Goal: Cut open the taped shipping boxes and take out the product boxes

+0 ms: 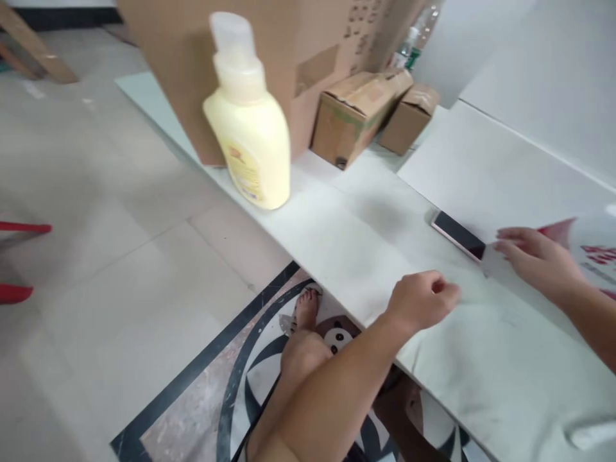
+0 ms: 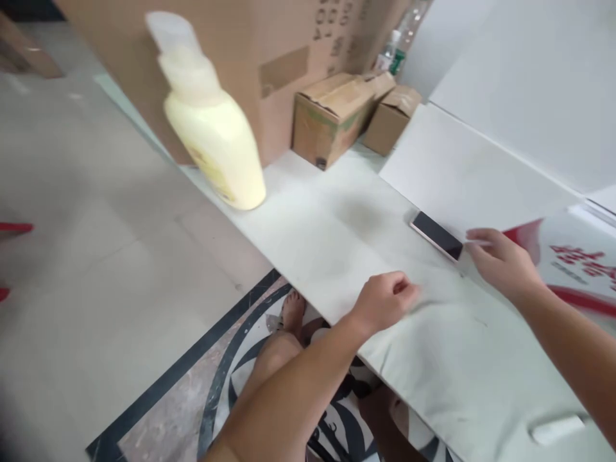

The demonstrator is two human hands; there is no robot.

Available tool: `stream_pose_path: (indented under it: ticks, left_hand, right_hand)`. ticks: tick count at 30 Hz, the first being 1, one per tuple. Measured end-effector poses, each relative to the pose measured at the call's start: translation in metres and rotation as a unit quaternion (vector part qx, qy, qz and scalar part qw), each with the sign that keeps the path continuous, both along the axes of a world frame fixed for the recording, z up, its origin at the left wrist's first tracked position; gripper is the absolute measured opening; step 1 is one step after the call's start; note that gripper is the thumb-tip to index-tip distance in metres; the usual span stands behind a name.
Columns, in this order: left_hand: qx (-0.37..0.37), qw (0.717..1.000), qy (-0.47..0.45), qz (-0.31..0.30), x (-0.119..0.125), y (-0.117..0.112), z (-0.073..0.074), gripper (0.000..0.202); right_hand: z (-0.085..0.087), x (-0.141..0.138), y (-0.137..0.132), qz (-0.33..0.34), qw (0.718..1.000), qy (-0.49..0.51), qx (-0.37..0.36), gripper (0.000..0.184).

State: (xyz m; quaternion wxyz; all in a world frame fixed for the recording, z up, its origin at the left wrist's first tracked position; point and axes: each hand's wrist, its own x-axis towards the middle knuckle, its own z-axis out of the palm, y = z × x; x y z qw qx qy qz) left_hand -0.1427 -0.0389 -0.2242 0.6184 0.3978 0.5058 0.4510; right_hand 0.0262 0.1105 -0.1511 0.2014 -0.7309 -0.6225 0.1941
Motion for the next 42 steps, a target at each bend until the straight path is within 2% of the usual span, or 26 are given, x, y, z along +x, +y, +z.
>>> stream_pose_path:
  ticks: [1, 3, 6, 8, 10, 12, 14, 16, 20, 26, 29, 32, 34, 36, 37, 38, 39, 40, 41, 42]
  left_hand:
    - [-0.015, 1.000, 0.005, 0.007, -0.009, 0.000, 0.001, 0.027]
    - [-0.038, 0.999, 0.006, 0.014, -0.026, 0.000, 0.004, 0.024]
    - [-0.070, 0.997, -0.028, 0.021, -0.048, 0.000, 0.008, 0.024]
    - [-0.077, 0.995, -0.049, 0.037, -0.060, 0.001, 0.010, 0.025]
    - [-0.078, 0.993, -0.062, 0.058, -0.070, 0.002, 0.012, 0.025]
    - [-0.086, 0.991, -0.071, 0.069, -0.078, 0.004, 0.013, 0.023]
    - [-0.097, 0.990, -0.075, 0.066, -0.085, 0.004, 0.014, 0.021]
    - [-0.102, 0.990, -0.072, 0.063, -0.090, 0.004, 0.015, 0.021]
    - [-0.088, 0.992, -0.052, 0.074, -0.093, 0.000, 0.014, 0.025]
    - [-0.019, 0.994, -0.023, 0.107, -0.076, 0.001, 0.003, 0.027]
    - [0.045, 0.981, -0.014, 0.190, -0.070, 0.005, -0.001, 0.024]
    - [0.136, 0.937, 0.016, 0.322, -0.071, 0.010, -0.006, 0.018]
    - [0.187, 0.887, 0.053, 0.418, -0.073, 0.013, -0.010, 0.016]
    - [0.224, 0.838, 0.089, 0.490, -0.075, 0.018, -0.015, 0.018]
    - [0.240, 0.825, 0.103, 0.502, -0.075, 0.020, -0.017, 0.024]
    - [0.257, 0.824, 0.113, 0.492, -0.073, 0.022, -0.019, 0.032]
    - [0.275, 0.833, 0.120, 0.464, -0.071, 0.023, -0.020, 0.041]
    - [0.289, 0.847, 0.123, 0.429, -0.067, 0.025, -0.021, 0.049]
    - [0.299, 0.862, 0.123, 0.390, -0.062, 0.027, -0.021, 0.055]
    - [0.303, 0.877, 0.121, 0.352, -0.056, 0.029, -0.020, 0.058]
  right_hand:
    - [-0.002, -0.042, 0.006, 0.071, 0.996, -0.062, 0.009, 0.020]
    - [-0.004, -0.126, 0.018, 0.218, 0.969, -0.112, 0.043, 0.029]
    - [-0.003, -0.234, 0.039, 0.315, 0.938, -0.094, 0.107, 0.038]
    - [0.001, -0.288, 0.057, 0.328, 0.927, -0.071, 0.166, 0.044]
    - [0.008, -0.325, 0.077, 0.322, 0.924, -0.056, 0.199, 0.052]
    - [0.015, -0.348, 0.092, 0.300, 0.931, -0.069, 0.198, 0.054]
    - [0.020, -0.358, 0.100, 0.275, 0.936, -0.117, 0.187, 0.053]
    - [0.024, -0.358, 0.099, 0.270, 0.929, -0.180, 0.180, 0.054]
    - [0.031, -0.333, 0.084, 0.287, 0.910, -0.238, 0.180, 0.051]
    - [0.031, -0.259, 0.061, 0.221, 0.933, -0.249, 0.138, 0.049]
    - [0.028, -0.209, 0.051, 0.220, 0.925, -0.267, 0.155, 0.044]
    - [0.027, -0.145, 0.033, 0.243, 0.911, -0.266, 0.199, 0.032]
    - [0.027, -0.095, 0.011, 0.300, 0.882, -0.257, 0.258, 0.026]
    - [0.025, -0.042, -0.022, 0.395, 0.814, -0.249, 0.346, 0.021]
    - [0.023, -0.015, -0.042, 0.436, 0.776, -0.244, 0.384, 0.016]
    - [0.020, 0.011, -0.064, 0.461, 0.748, -0.237, 0.415, 0.008]
    - [0.015, 0.037, -0.087, 0.457, 0.741, -0.229, 0.435, 0.005]
    - [0.008, 0.062, -0.109, 0.429, 0.759, -0.228, 0.434, 0.009]
    - [0.000, 0.087, -0.130, 0.377, 0.790, -0.230, 0.424, 0.012]
    - [-0.010, 0.110, -0.150, 0.297, 0.833, -0.237, 0.402, 0.010]
